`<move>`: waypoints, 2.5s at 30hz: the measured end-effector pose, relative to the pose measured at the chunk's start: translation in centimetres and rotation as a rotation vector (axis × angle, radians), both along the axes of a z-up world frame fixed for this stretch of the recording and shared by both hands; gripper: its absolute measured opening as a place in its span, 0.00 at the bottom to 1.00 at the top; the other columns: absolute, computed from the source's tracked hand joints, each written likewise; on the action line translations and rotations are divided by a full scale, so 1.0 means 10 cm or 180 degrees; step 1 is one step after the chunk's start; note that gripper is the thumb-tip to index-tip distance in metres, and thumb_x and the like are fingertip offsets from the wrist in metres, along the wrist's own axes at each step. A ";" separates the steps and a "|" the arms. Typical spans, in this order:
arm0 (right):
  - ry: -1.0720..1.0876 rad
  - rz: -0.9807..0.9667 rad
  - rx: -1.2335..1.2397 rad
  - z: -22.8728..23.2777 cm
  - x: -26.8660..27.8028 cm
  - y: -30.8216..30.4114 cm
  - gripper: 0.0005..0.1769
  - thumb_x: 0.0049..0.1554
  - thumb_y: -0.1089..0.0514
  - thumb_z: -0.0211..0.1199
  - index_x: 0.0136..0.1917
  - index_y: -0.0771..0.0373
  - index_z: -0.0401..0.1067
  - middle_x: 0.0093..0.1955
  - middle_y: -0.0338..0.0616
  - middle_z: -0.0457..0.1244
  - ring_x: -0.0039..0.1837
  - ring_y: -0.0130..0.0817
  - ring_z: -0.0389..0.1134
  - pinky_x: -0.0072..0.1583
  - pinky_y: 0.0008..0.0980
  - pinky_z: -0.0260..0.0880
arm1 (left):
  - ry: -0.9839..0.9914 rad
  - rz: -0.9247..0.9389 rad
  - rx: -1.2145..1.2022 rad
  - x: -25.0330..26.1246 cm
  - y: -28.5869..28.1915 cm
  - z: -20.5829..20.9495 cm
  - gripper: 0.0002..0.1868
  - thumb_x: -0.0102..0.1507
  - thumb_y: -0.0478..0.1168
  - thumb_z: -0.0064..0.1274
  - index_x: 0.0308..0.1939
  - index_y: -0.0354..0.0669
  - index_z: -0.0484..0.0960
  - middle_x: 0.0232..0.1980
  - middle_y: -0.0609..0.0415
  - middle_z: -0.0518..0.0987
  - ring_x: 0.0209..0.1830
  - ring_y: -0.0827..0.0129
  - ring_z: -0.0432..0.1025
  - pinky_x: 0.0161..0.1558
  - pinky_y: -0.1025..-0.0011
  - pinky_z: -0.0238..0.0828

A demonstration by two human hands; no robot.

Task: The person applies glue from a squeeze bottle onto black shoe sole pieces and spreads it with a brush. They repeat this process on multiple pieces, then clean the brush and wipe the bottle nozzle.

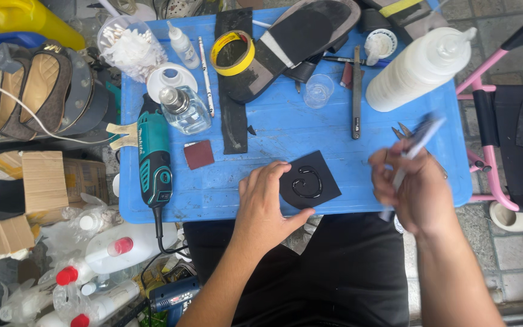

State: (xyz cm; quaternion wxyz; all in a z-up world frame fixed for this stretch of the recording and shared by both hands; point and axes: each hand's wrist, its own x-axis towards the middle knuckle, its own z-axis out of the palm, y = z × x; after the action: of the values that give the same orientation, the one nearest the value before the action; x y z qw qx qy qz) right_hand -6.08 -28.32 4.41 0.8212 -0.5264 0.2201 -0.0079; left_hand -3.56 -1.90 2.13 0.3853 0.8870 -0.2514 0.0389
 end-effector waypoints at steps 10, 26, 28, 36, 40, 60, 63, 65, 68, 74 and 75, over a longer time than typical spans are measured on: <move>-0.0625 0.1267 -0.4637 0.43 -0.08 0.41 0.11 0.57 0.64 0.65 0.53 0.66 0.71 0.44 0.51 0.69 0.47 0.47 0.71 0.47 0.43 0.71 | -0.0057 0.0292 -0.0105 -0.11 -0.11 0.01 0.48 0.48 0.52 0.75 0.65 0.41 0.65 0.65 0.46 0.72 0.66 0.51 0.66 0.63 0.51 0.56; -0.1070 0.1258 -0.4831 0.31 -0.07 0.59 0.07 0.51 0.63 0.70 0.45 0.61 0.79 0.45 0.40 0.72 0.45 0.38 0.72 0.47 0.38 0.73 | 0.0064 0.0318 0.0003 -0.10 -0.15 -0.07 0.49 0.49 0.53 0.75 0.65 0.38 0.63 0.65 0.42 0.71 0.65 0.51 0.66 0.62 0.49 0.54; -0.0980 0.1183 -0.4902 0.29 0.01 0.56 0.06 0.51 0.63 0.71 0.45 0.62 0.79 0.44 0.42 0.72 0.44 0.40 0.71 0.47 0.39 0.73 | 0.0131 0.0320 0.0018 -0.10 -0.15 -0.05 0.49 0.49 0.53 0.75 0.64 0.37 0.63 0.65 0.41 0.71 0.65 0.51 0.66 0.62 0.49 0.54; -0.0932 0.1007 -0.5095 0.30 0.06 0.55 0.06 0.55 0.61 0.69 0.47 0.62 0.79 0.43 0.45 0.71 0.45 0.44 0.71 0.47 0.41 0.72 | 0.0334 0.0348 0.0071 -0.06 -0.19 0.04 0.51 0.47 0.50 0.75 0.66 0.38 0.63 0.63 0.42 0.70 0.62 0.51 0.66 0.58 0.50 0.56; -0.0682 0.1107 -0.4799 0.32 0.03 0.56 0.06 0.53 0.61 0.69 0.46 0.61 0.80 0.41 0.45 0.70 0.43 0.42 0.71 0.45 0.41 0.72 | 0.0319 0.0372 0.0078 -0.04 -0.21 0.09 0.52 0.46 0.49 0.75 0.66 0.38 0.62 0.63 0.41 0.69 0.62 0.49 0.64 0.58 0.49 0.55; -0.0829 0.0656 -0.5198 0.25 0.04 0.55 0.04 0.56 0.62 0.69 0.46 0.61 0.79 0.44 0.43 0.71 0.44 0.42 0.71 0.45 0.40 0.71 | 0.0334 0.0470 0.0105 -0.07 -0.27 0.07 0.55 0.44 0.50 0.76 0.68 0.37 0.61 0.63 0.38 0.68 0.62 0.47 0.63 0.61 0.48 0.53; -0.0942 0.0737 -0.5060 0.25 0.00 0.60 0.03 0.56 0.61 0.69 0.46 0.60 0.79 0.44 0.42 0.71 0.45 0.41 0.71 0.46 0.39 0.72 | 0.0369 0.0472 0.0138 -0.06 -0.27 0.07 0.55 0.45 0.51 0.75 0.68 0.37 0.61 0.63 0.38 0.67 0.62 0.47 0.63 0.60 0.49 0.53; -0.0876 0.0631 -0.5283 0.25 0.01 0.58 0.03 0.56 0.62 0.68 0.46 0.60 0.79 0.46 0.41 0.72 0.46 0.42 0.71 0.46 0.39 0.72 | 0.0438 0.0498 0.0172 -0.06 -0.28 0.08 0.55 0.45 0.51 0.75 0.68 0.37 0.61 0.62 0.39 0.68 0.62 0.47 0.63 0.61 0.49 0.53; -0.1044 0.0423 -0.5349 0.26 -0.01 0.56 0.04 0.57 0.63 0.68 0.47 0.60 0.79 0.49 0.41 0.72 0.47 0.41 0.71 0.48 0.39 0.72 | 0.0376 0.0499 0.0171 -0.06 -0.29 0.08 0.55 0.45 0.51 0.75 0.67 0.37 0.60 0.61 0.38 0.67 0.62 0.47 0.63 0.60 0.48 0.52; -0.0957 0.0922 -0.5187 0.34 -0.15 0.55 0.03 0.51 0.61 0.70 0.42 0.60 0.79 0.44 0.39 0.72 0.44 0.39 0.71 0.45 0.39 0.72 | 0.0414 0.0520 0.0178 -0.08 -0.32 0.08 0.55 0.45 0.51 0.76 0.67 0.36 0.60 0.61 0.39 0.67 0.61 0.47 0.62 0.59 0.49 0.52; -0.0943 0.0989 -0.5085 0.36 -0.17 0.53 0.03 0.49 0.60 0.70 0.40 0.59 0.79 0.42 0.39 0.72 0.43 0.38 0.72 0.44 0.38 0.72 | 0.0409 0.0510 0.0147 -0.07 -0.31 0.08 0.56 0.44 0.51 0.76 0.67 0.36 0.60 0.61 0.38 0.67 0.61 0.47 0.62 0.58 0.49 0.52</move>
State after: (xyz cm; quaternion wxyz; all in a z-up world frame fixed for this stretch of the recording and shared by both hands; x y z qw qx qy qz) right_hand -7.81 -22.99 8.04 0.2120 -0.9694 -0.0377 -0.1177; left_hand -4.31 -5.05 2.90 0.3758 0.9136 -0.1553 0.0068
